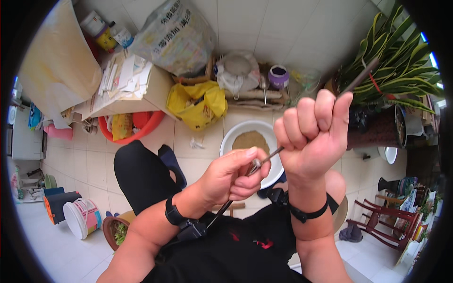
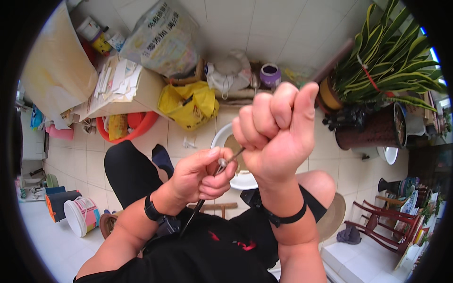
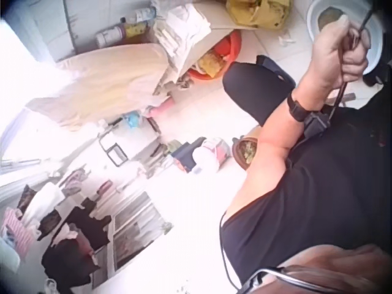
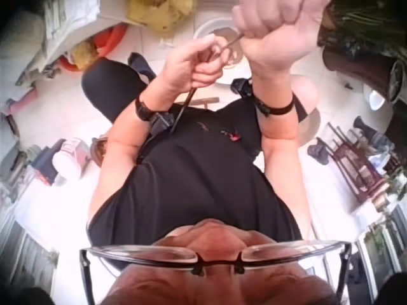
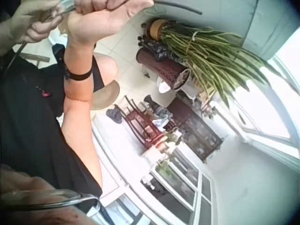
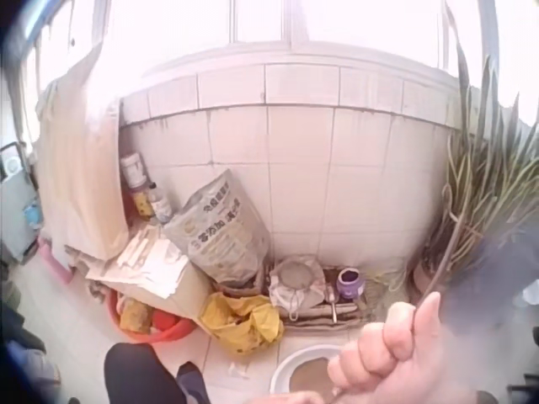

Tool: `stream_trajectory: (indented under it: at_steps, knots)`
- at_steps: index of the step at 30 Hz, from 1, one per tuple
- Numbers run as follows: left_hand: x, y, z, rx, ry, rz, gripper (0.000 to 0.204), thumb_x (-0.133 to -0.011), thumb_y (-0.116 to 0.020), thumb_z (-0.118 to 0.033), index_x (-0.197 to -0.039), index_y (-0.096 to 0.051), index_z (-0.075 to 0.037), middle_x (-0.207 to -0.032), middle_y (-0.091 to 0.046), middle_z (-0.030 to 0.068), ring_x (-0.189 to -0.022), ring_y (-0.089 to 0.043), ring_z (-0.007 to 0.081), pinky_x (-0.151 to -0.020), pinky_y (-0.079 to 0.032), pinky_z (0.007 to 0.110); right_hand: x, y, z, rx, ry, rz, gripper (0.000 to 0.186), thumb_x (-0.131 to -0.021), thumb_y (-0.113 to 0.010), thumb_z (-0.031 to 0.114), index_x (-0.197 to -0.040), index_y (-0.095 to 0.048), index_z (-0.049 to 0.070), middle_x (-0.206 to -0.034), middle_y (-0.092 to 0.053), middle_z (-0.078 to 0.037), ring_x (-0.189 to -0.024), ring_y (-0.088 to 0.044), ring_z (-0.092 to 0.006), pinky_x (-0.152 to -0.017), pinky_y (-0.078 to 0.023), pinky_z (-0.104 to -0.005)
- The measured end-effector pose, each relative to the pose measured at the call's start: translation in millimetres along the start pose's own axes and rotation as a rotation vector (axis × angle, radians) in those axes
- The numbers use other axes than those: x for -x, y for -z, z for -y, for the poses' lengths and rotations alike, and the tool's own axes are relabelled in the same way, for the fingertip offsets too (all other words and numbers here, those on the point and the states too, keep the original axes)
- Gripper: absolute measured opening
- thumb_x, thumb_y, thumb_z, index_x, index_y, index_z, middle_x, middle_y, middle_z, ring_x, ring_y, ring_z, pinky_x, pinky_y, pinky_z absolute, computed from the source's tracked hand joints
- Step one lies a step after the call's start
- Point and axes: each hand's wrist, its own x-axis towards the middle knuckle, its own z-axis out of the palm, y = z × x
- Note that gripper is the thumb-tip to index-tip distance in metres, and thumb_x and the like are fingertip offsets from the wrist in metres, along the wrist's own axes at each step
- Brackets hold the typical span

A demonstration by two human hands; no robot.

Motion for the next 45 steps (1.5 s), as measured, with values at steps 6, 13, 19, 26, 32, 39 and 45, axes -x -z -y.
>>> stream_trajectory:
  at_steps: [6,13,19,26,32,39,45]
  knots:
    - [6.9,2.5,-6.7,-0.076,0.015,0.016,0.036,-0.11,-0.047,-0.033,-0.104,-0.059,0.0,-0.061,-0.039,-0.0025,-0.047,-0.033,0.0071,-0.039,-0.027,0.023,7.8,-11.7,13.3,0.056,0.107,0.036,0.057,-0.112,-0.029,0.057,-0.073,-0.032,0.016,-0.056,-0.023,0.005,-0.045,-0.015,-0.01,-0.043,-0.016,-0.0298]
    - [9.4,2.2,-7.7,-0.078,-0.053,0.008,0.032,-0.109,-0.053,-0.03,-0.106,-0.059,0.001,-0.066,-0.055,0.0046,-0.048,-0.046,0.0096,-0.039,-0.038,0.024,4.8,-19.0,8.3,0.103,0.138,0.136,0.053,-0.113,-0.031,0.052,-0.074,-0.033,0.016,-0.057,-0.023,0.005,-0.046,-0.014,-0.01,-0.042,-0.016,-0.0292]
    - [7.3,0.1,-14.1,-0.113,-0.037,-0.012,0.031,-0.108,-0.056,-0.027,-0.107,-0.06,0.004,-0.065,-0.057,0.007,-0.045,-0.046,0.0083,-0.038,-0.037,0.022,2.9,-18.5,15.5,0.093,0.15,0.168,0.052,-0.113,-0.031,0.052,-0.075,-0.034,0.016,-0.057,-0.025,0.005,-0.046,-0.016,-0.0097,-0.042,-0.017,-0.029]
    - [6.1,-7.0,-10.0,-0.157,-0.058,-0.037,0.034,-0.11,-0.052,-0.032,-0.11,-0.061,0.001,-0.066,-0.054,0.0035,-0.045,-0.038,0.0056,-0.041,-0.029,0.021,1.1,-10.0,16.2,0.07,0.146,0.206,0.052,-0.113,-0.03,0.052,-0.076,-0.035,0.016,-0.058,-0.027,0.004,-0.046,-0.017,-0.0103,-0.043,-0.018,-0.0285]
    - [2.7,-8.0,-5.3,-0.03,-0.005,-0.032,0.047,-0.113,-0.042,-0.04,-0.117,-0.061,0.003,-0.064,-0.049,0.0013,-0.045,-0.029,0.0052,-0.04,-0.025,0.021,1.9,-4.1,13.3,0.076,0.105,0.223,0.052,-0.113,-0.029,0.052,-0.077,-0.036,0.016,-0.058,-0.029,0.004,-0.046,-0.019,-0.0109,-0.044,-0.02,-0.0293]
    - [6.2,-23.9,2.2,-0.149,-0.009,-0.21,0.036,-0.113,-0.043,-0.036,-0.098,-0.054,-0.005,-0.063,-0.032,-0.0074,-0.05,-0.021,0.0035,-0.044,-0.016,0.023,-1.1,-17.3,2.1,0.099,-0.081,0.368,0.05,-0.114,-0.028,0.049,-0.078,-0.036,0.015,-0.06,-0.034,0.003,-0.047,-0.021,-0.0118,-0.047,-0.022,-0.0303]
    - [6.3,-25.3,9.5,-0.193,-0.014,-0.216,0.035,-0.112,-0.043,-0.034,-0.095,-0.054,-0.005,-0.063,-0.032,-0.0067,-0.05,-0.022,0.0039,-0.045,-0.018,0.023,2.5,0.7,0.4,0.08,-0.105,0.319,0.05,-0.114,-0.029,0.049,-0.078,-0.036,0.015,-0.059,-0.031,0.003,-0.046,-0.019,-0.0105,-0.045,-0.019,-0.0295]
